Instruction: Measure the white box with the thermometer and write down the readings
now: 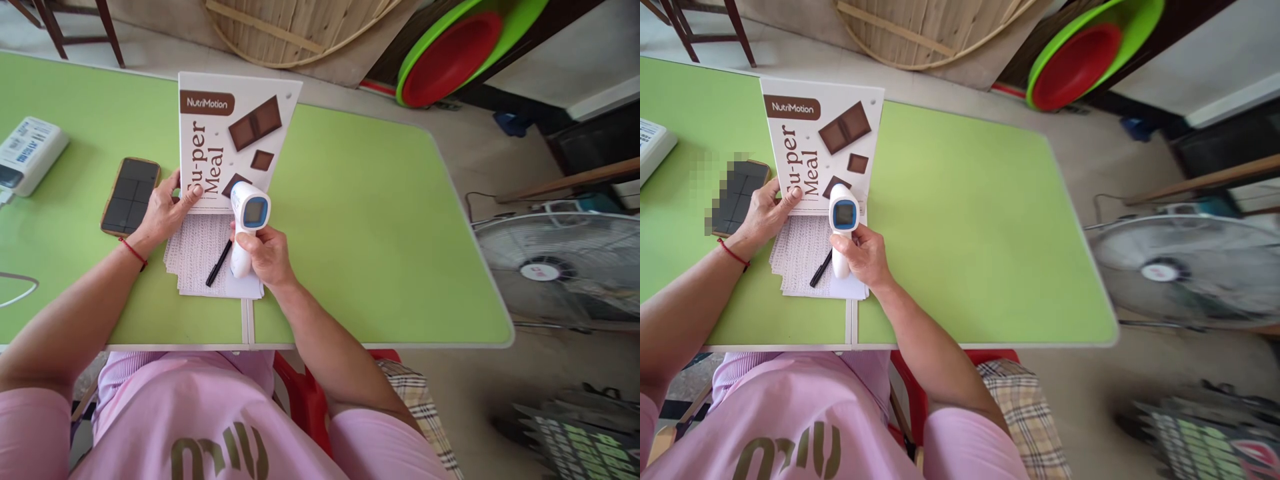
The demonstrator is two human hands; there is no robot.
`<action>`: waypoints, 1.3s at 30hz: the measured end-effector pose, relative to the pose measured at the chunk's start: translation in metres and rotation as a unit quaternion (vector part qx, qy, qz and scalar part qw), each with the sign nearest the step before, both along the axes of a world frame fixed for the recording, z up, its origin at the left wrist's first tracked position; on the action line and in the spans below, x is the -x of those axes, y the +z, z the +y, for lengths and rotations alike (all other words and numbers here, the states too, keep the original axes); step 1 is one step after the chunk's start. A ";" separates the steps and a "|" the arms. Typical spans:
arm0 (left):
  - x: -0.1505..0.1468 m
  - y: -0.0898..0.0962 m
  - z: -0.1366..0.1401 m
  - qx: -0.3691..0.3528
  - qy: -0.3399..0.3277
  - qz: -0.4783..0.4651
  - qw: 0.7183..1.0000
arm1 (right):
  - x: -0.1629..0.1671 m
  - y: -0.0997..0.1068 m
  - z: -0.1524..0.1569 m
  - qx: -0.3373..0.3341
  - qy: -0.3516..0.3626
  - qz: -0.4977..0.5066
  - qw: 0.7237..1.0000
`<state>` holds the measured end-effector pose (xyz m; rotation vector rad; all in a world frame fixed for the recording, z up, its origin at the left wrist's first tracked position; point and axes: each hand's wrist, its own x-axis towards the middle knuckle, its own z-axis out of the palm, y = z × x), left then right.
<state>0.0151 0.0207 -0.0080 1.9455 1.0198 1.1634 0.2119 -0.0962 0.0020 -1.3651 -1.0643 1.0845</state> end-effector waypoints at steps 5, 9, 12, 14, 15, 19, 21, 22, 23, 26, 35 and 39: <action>-0.001 0.003 -0.002 0.011 -0.004 -0.006 1.000 | 0.001 0.000 0.001 0.000 -0.015 0.014 1.000; -0.001 0.005 -0.004 0.016 -0.006 -0.010 1.000 | 0.000 -0.001 0.003 0.007 -0.019 0.010 1.000; 0.000 0.004 -0.002 0.004 0.010 0.011 1.000 | -0.001 -0.003 0.004 0.007 -0.013 -0.001 1.000; 0.000 0.003 -0.001 -0.003 0.012 0.020 1.000 | -0.003 -0.004 0.004 0.006 -0.010 -0.004 1.000; 0.000 0.003 0.000 -0.006 0.010 0.021 1.000 | -0.003 -0.004 0.004 0.006 -0.011 -0.002 1.000; 0.000 0.000 0.001 -0.016 0.011 0.028 0.999 | -0.003 -0.002 0.005 0.007 -0.009 0.014 1.000; 0.000 -0.002 0.001 -0.022 0.018 0.040 0.999 | -0.004 0.003 0.004 0.008 0.001 0.007 1.000; 0.001 -0.003 0.002 -0.026 0.024 0.047 0.998 | -0.005 0.006 0.004 0.005 0.010 -0.001 1.000; 0.001 -0.004 0.002 -0.032 0.032 0.052 0.998 | -0.007 0.009 0.004 -0.001 0.021 -0.012 1.000; 0.003 -0.007 0.005 -0.055 0.052 0.068 0.995 | -0.024 0.019 0.003 -0.016 0.065 -0.067 0.996; 0.004 -0.011 0.005 -0.084 -0.008 0.103 0.991 | -0.116 0.007 0.004 -0.035 0.068 -0.491 0.868; 0.005 -0.012 0.003 -0.091 0.005 0.102 0.991 | -0.128 -0.007 0.006 -0.006 0.036 -0.574 0.818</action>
